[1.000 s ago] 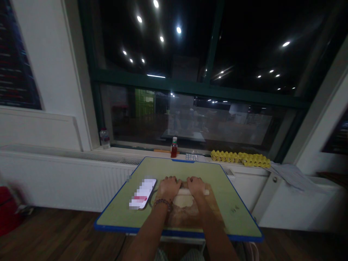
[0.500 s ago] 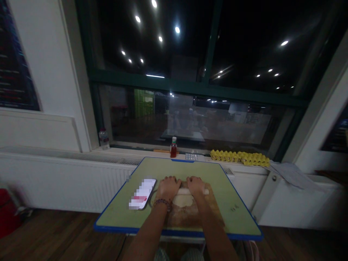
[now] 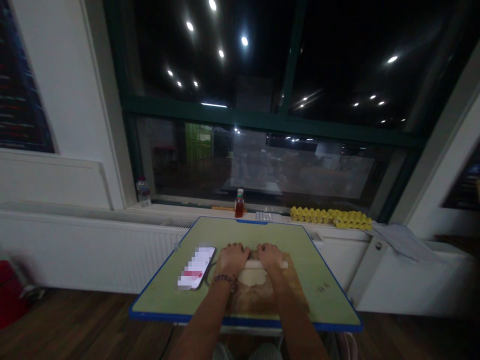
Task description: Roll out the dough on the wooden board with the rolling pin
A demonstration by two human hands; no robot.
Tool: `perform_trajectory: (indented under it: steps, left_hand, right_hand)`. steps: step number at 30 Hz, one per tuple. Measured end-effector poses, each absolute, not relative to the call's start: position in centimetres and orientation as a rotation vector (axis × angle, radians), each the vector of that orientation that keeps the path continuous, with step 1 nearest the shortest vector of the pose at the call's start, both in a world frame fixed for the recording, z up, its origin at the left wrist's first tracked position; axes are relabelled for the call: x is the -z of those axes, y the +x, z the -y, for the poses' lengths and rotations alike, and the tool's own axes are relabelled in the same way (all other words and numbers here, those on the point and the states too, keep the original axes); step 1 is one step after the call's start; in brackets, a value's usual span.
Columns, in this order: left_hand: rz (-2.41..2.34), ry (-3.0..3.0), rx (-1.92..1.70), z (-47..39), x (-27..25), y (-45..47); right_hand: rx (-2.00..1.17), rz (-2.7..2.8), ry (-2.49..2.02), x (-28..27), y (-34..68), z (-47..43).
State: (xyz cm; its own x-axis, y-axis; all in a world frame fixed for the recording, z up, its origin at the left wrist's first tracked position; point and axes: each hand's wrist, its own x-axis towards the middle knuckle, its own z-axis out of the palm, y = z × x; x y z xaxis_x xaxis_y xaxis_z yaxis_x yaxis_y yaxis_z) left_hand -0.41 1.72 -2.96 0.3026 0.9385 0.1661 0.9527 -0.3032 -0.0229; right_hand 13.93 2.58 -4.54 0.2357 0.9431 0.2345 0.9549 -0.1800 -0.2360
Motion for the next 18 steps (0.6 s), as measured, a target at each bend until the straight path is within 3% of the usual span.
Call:
perform_trajectory:
  steps: [18]
  left_hand:
    - [1.896, -2.403, 0.273, -2.11, 3.01, -0.04]
  right_hand:
    - [0.007, 1.691, -2.181, 3.89, 13.8, -2.25]
